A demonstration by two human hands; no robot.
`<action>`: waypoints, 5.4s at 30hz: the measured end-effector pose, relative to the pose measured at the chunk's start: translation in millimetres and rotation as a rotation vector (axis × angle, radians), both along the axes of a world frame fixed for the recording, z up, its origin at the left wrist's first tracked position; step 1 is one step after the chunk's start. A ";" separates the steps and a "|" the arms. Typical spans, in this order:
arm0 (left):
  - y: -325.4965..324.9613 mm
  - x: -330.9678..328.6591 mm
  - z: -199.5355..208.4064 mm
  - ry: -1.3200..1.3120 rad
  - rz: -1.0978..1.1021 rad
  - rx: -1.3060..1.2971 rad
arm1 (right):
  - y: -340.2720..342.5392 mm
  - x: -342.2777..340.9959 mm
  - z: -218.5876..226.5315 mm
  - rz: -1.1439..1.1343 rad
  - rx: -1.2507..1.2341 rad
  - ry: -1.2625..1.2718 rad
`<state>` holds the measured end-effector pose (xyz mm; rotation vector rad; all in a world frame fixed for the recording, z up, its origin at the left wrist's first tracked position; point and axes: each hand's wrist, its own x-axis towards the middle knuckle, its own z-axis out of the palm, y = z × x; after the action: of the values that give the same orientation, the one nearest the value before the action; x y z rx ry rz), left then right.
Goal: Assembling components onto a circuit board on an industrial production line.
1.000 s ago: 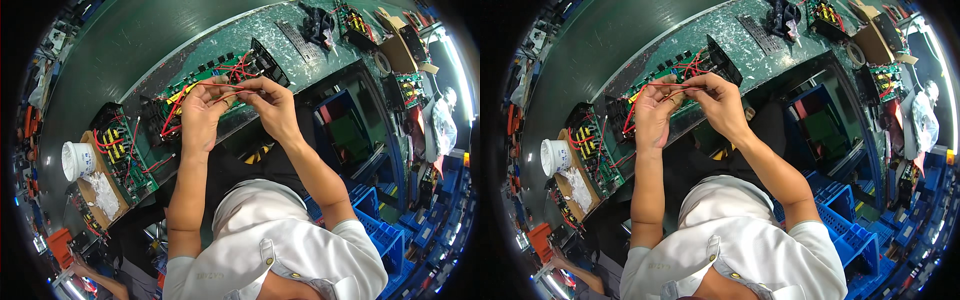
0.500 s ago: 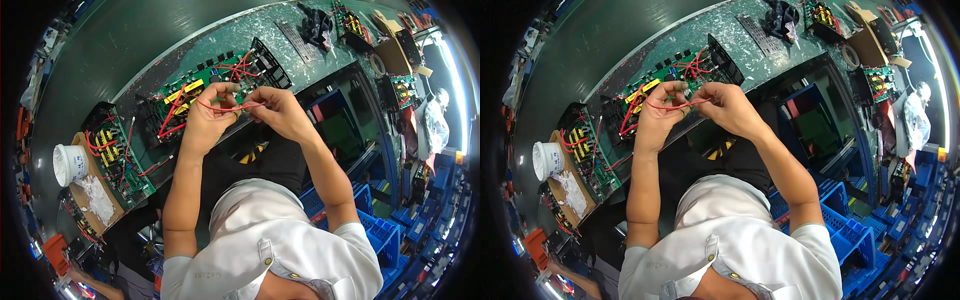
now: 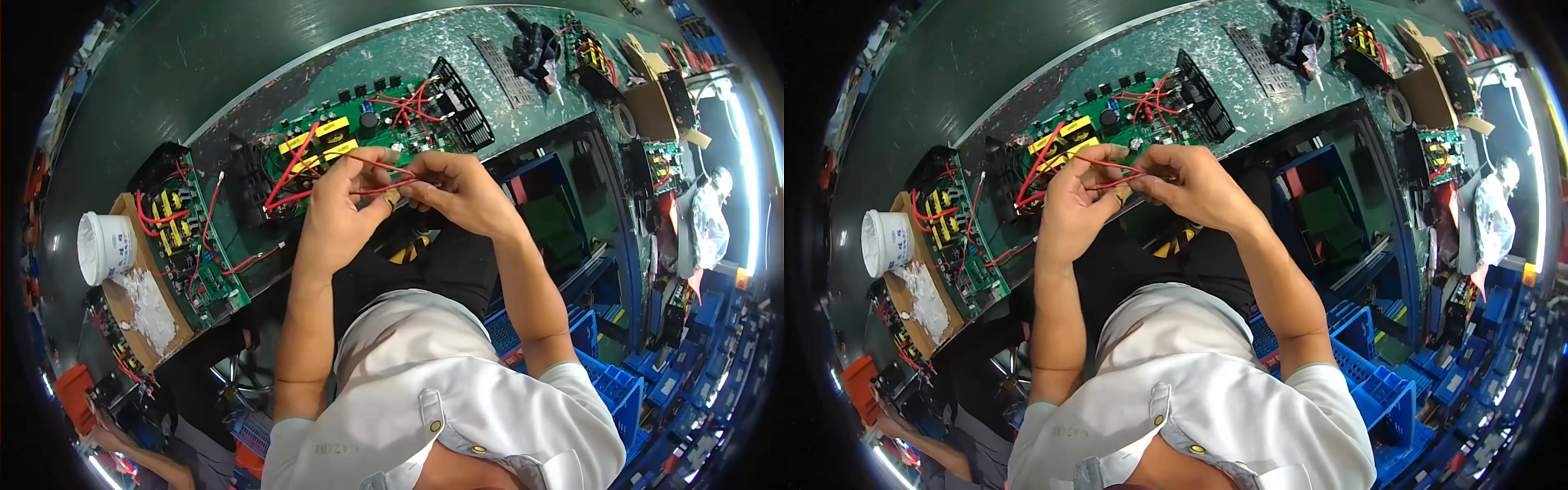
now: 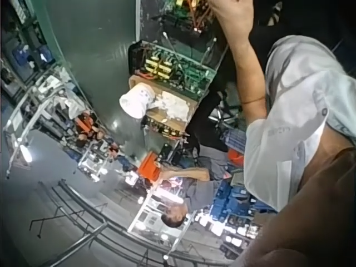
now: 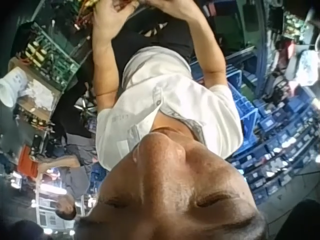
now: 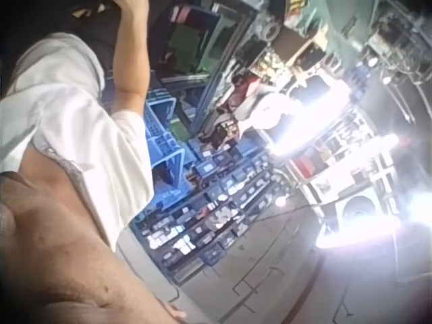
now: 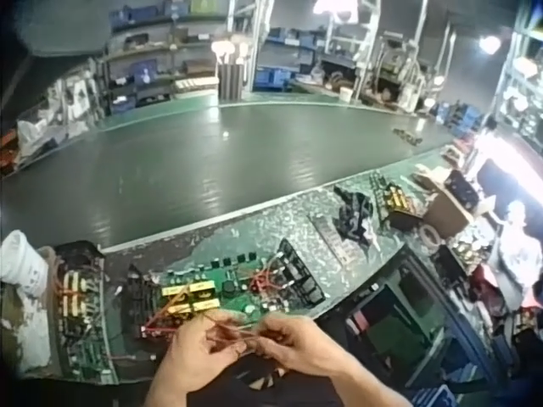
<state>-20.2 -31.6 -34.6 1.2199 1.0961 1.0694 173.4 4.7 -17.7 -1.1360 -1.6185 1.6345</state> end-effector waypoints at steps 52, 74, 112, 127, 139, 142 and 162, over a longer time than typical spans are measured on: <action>-13.7 -22.9 11.9 -0.067 -0.007 0.206 | 23.2 2.1 -34.9 -0.362 0.446 -0.475; -13.7 -26.4 1.0 -0.058 -0.089 0.152 | 24.3 -0.1 -36.6 -0.332 0.495 -0.545; -22.1 14.6 -5.9 -0.355 0.164 -0.098 | -27.9 -4.6 -10.8 -0.162 -0.078 0.232; 9.5 19.1 8.9 0.834 0.236 0.569 | 14.0 13.7 -23.3 -0.426 0.361 -0.430; 11.0 16.1 8.2 0.580 0.311 0.360 | 22.5 1.9 -31.2 -0.410 0.282 -0.539; 9.9 13.6 5.8 0.568 0.302 0.351 | 23.3 -0.1 -32.5 -0.415 0.384 -0.573; -11.0 0.5 18.5 0.494 0.105 0.341 | 102.0 121.2 61.2 -0.664 0.507 -0.502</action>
<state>-19.7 -42.6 -16.1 1.7786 1.4002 1.0924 294.6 106.7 43.4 -1.6323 -1.5573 0.5037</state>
